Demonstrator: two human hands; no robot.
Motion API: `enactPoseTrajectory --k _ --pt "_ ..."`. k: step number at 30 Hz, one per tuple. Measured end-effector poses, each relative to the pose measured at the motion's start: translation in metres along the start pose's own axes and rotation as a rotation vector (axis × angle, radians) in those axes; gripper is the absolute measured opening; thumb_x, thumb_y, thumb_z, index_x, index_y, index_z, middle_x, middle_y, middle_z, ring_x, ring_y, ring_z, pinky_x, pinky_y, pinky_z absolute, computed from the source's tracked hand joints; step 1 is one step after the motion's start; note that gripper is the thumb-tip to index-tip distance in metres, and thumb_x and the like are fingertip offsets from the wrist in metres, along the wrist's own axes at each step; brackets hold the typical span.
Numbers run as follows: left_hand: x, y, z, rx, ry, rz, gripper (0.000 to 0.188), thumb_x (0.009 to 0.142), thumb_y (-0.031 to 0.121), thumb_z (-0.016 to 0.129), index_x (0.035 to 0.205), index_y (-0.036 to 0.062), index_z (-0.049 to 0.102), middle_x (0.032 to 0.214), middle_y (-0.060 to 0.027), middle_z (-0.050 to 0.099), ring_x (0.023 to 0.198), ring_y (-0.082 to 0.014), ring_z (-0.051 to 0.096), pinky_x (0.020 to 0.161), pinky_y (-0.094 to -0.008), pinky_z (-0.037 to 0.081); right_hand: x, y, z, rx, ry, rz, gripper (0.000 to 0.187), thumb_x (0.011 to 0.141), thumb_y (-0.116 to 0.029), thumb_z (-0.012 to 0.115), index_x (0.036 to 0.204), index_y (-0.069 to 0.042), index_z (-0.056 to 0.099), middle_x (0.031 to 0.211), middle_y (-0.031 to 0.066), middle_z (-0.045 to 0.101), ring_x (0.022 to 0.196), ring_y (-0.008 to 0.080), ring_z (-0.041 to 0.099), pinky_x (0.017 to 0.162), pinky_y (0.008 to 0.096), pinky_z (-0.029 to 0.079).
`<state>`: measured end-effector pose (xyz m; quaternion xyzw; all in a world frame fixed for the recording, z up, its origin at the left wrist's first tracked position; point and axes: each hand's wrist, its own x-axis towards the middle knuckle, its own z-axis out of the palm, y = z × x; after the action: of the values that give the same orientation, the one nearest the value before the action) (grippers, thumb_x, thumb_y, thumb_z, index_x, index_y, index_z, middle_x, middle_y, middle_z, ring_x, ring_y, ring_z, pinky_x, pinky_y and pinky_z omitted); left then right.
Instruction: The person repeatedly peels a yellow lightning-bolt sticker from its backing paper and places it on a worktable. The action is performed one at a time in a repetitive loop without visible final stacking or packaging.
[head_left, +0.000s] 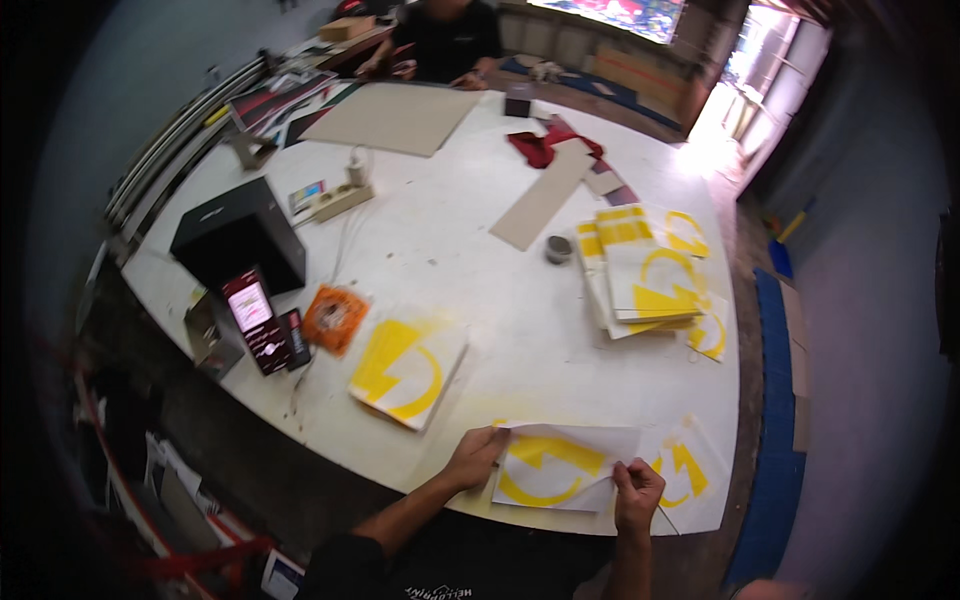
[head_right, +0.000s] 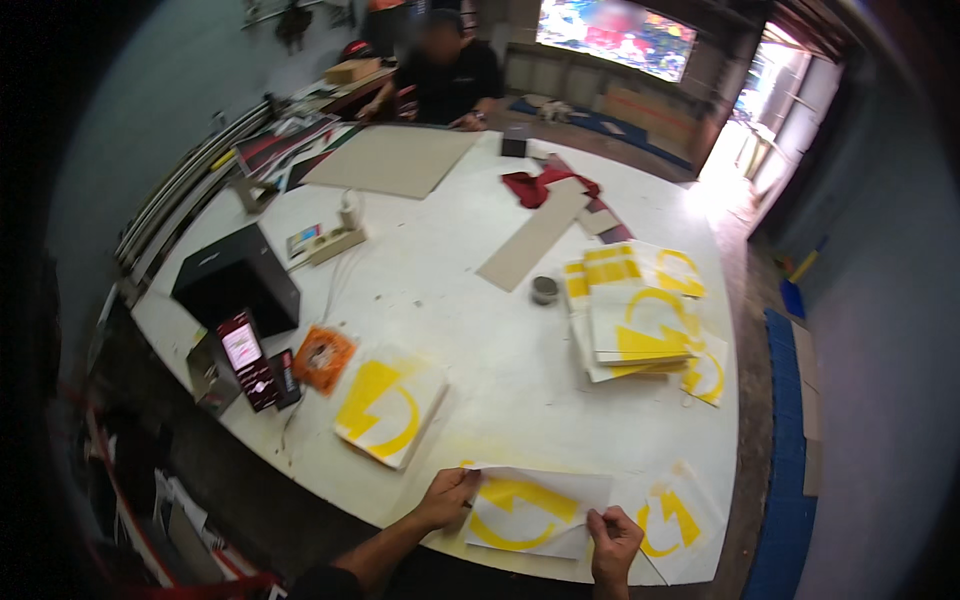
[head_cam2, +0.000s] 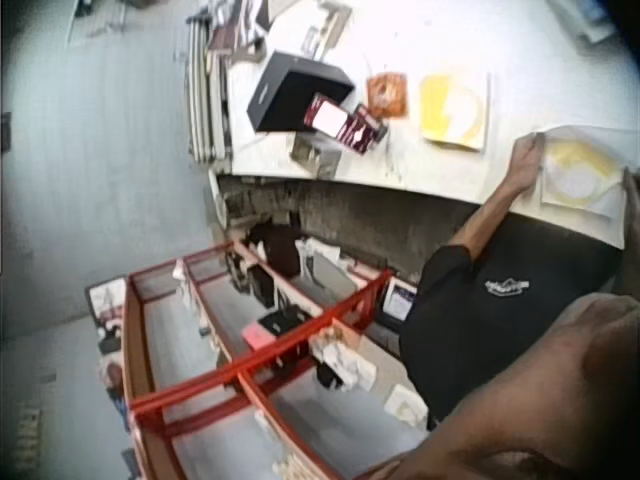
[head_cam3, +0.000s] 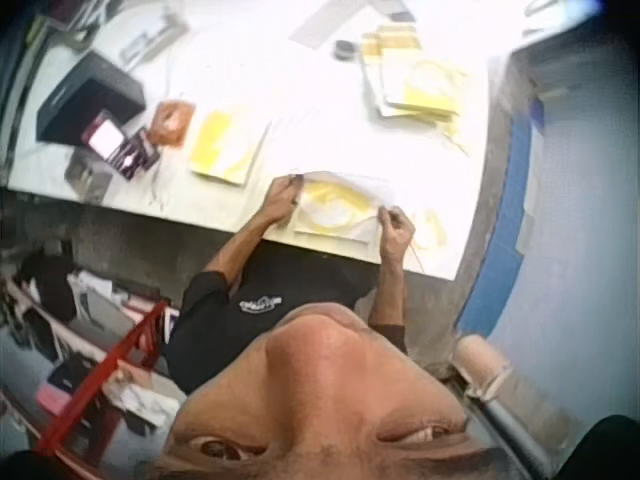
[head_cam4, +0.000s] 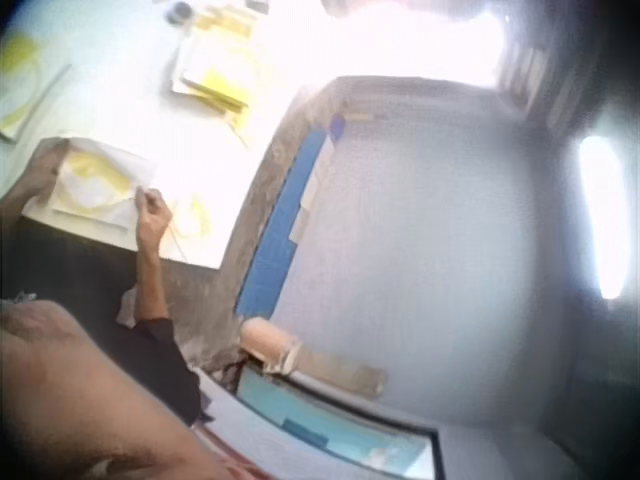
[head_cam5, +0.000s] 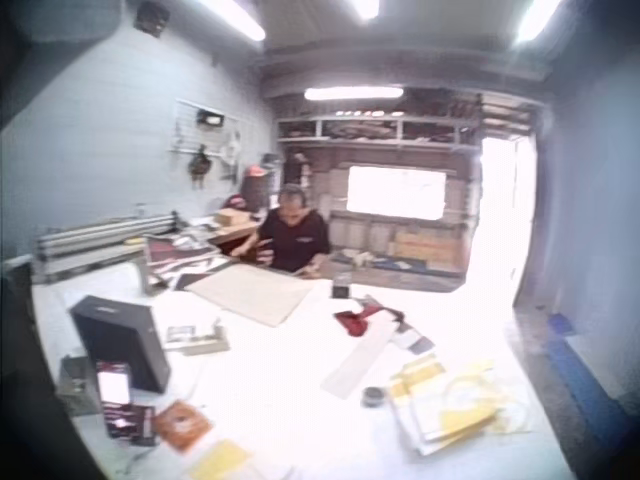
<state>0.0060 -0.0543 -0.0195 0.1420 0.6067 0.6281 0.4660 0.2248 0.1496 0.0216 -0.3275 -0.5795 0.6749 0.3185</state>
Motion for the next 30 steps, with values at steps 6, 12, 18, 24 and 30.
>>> enactPoseTrajectory --k 6,12,18,24,30 --pt "0.016 -0.004 0.003 -0.152 -0.062 -0.043 0.042 0.116 0.033 0.053 0.120 -0.0057 0.070 0.112 -0.0079 0.076 0.097 -0.0138 0.071 0.088 -0.0302 0.056 0.000 -0.003 -0.012 0.082 -0.169 -0.112 0.008 0.093 0.006 0.077 0.095 0.002 0.071 0.107 0.0076 0.066 0.102 0.0153 0.061 0.093 0.0311 0.049" --pt "0.015 0.001 0.004 -0.358 -0.057 -0.110 0.045 0.116 0.034 0.053 0.125 -0.0064 0.068 0.117 -0.0121 0.076 0.104 -0.0170 0.073 0.093 -0.0317 0.057 -0.002 -0.004 -0.012 -0.096 -0.376 -0.140 0.024 0.093 -0.005 0.082 0.115 0.000 0.075 0.128 0.0137 0.066 0.122 0.0239 0.062 0.107 0.0377 0.048" --pt "0.022 0.000 0.004 -0.294 -0.153 -0.125 0.043 0.116 0.034 0.053 0.125 -0.0059 0.068 0.117 -0.0118 0.076 0.101 -0.0167 0.073 0.090 -0.0318 0.058 -0.003 0.001 -0.018 -0.221 -0.485 0.126 0.033 0.100 -0.013 0.078 0.129 0.001 0.073 0.122 0.0106 0.077 0.112 0.0178 0.069 0.099 0.0349 0.055" --pt "0.027 0.000 -0.001 -0.127 -0.127 -0.132 0.036 0.114 0.026 0.057 0.125 -0.0058 0.070 0.114 -0.0100 0.077 0.099 -0.0163 0.073 0.087 -0.0320 0.059 -0.003 0.015 -0.048 0.023 -0.623 0.198 0.032 0.100 -0.017 0.079 0.126 0.001 0.075 0.114 0.0079 0.080 0.104 0.0142 0.071 0.093 0.0325 0.057" --pt "0.026 0.017 0.005 0.118 -0.277 0.004 0.027 0.101 0.007 0.073 0.126 -0.0050 0.073 0.115 -0.0086 0.079 0.104 -0.0150 0.073 0.094 -0.0315 0.059 0.010 -0.005 -0.051 -0.338 -0.668 0.200 0.036 0.095 -0.024 0.085 0.123 -0.002 0.077 0.110 0.0095 0.081 0.101 0.0162 0.073 0.090 0.0339 0.057"
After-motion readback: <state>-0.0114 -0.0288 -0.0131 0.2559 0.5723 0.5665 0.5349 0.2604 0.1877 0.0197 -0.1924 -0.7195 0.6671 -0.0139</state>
